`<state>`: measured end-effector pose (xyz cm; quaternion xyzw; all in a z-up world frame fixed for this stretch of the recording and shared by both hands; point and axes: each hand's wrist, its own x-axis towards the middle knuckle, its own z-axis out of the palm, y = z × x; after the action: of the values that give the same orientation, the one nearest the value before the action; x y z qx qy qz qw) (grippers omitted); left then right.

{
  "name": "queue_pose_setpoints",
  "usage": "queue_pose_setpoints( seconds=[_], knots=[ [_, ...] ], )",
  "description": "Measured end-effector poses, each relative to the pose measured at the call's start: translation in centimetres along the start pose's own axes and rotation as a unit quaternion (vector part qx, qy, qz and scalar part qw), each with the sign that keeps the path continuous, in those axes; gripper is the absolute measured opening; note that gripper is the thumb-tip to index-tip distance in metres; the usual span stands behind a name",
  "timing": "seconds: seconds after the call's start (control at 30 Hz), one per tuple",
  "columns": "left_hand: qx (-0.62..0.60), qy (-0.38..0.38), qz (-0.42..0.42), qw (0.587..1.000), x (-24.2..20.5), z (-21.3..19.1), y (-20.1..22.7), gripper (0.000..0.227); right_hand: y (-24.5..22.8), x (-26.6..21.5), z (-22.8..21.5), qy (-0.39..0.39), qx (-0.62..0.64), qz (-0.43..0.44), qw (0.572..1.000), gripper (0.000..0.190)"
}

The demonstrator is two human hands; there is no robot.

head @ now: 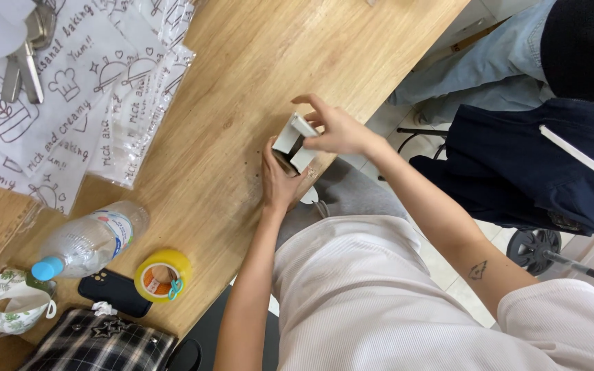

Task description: Unbox and inspect small packages inside a candle studio.

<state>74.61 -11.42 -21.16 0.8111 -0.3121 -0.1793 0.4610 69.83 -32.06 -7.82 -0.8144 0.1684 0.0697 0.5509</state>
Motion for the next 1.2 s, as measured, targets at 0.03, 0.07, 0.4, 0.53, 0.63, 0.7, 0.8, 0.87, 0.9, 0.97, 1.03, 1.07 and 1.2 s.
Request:
queue_pose_setpoints(
  seconds=[0.03, 0.07, 0.4, 0.53, 0.63, 0.7, 0.8, 0.87, 0.9, 0.97, 1.03, 1.07, 1.2],
  knots=[
    [0.0, -0.001, -0.001, 1.0, -0.1, 0.0, 0.2, 0.116, 0.5, 0.0, -0.9, -0.001, 0.0, 0.001, 1.0, 0.083],
    [-0.007, 0.009, 0.005, 1.0, -0.3, 0.1, 0.3, 0.117, 1.0, 0.0, -1.9, -0.003, 0.069, 0.066, 0.995, 0.074],
    [0.109, 0.041, 0.191, 0.975, -0.7, 0.7, -1.8, 0.098, 9.2, -0.6, 1.0, 0.341, -0.319, -0.038, 0.883, 0.05],
    [0.127, 0.036, 0.222, 0.966, -1.0, 0.2, -1.8, 0.088, 11.6, -1.3, 3.4, 0.28, -0.249, -0.036, 0.926, 0.021],
    [0.146, 0.009, 0.185, 0.972, -1.2, -0.4, -1.6, 0.082, 13.0, -1.2, 4.2, 0.189, -0.099, 0.007, 0.977, 0.028],
    [0.165, -0.015, 0.152, 0.974, -1.3, -0.5, -1.7, 0.086, 13.3, -1.3, 4.4, 0.222, -0.077, -0.029, 0.972, 0.025],
    [0.165, -0.013, 0.155, 0.974, -1.3, -0.8, -1.5, 0.097, 8.2, -1.6, 2.7, 0.167, -0.06, 0.128, 0.976, 0.03],
    [0.159, -0.012, 0.149, 0.976, -1.1, -0.9, -1.7, 0.103, 6.8, -2.2, 2.4, 0.191, -0.134, 0.017, 0.972, 0.033],
    [0.152, -0.011, 0.143, 0.978, -0.9, -0.9, -1.7, 0.11, 6.1, -2.6, 2.1, 0.208, -0.206, -0.094, 0.951, 0.035],
    [0.151, -0.013, 0.129, 0.98, -0.3, -1.3, -0.8, 0.117, 4.3, -2.8, 2.0, 0.167, -0.192, -0.104, 0.961, 0.03],
    [0.151, -0.015, 0.114, 0.982, 0.3, -1.7, 0.1, 0.124, 4.1, -3.0, 2.4, 0.125, -0.175, -0.114, 0.97, 0.025],
    [0.161, -0.027, 0.092, 0.982, 0.7, -1.9, 0.5, 0.129, 4.7, -3.0, 2.7, 0.131, -0.198, -0.116, 0.965, 0.022],
    [0.176, -0.054, 0.039, 0.982, 1.8, -2.5, 1.7, 0.138, 5.7, -3.0, 3.2, 0.12, -0.076, -0.028, 0.99, 0.018]
  ],
)
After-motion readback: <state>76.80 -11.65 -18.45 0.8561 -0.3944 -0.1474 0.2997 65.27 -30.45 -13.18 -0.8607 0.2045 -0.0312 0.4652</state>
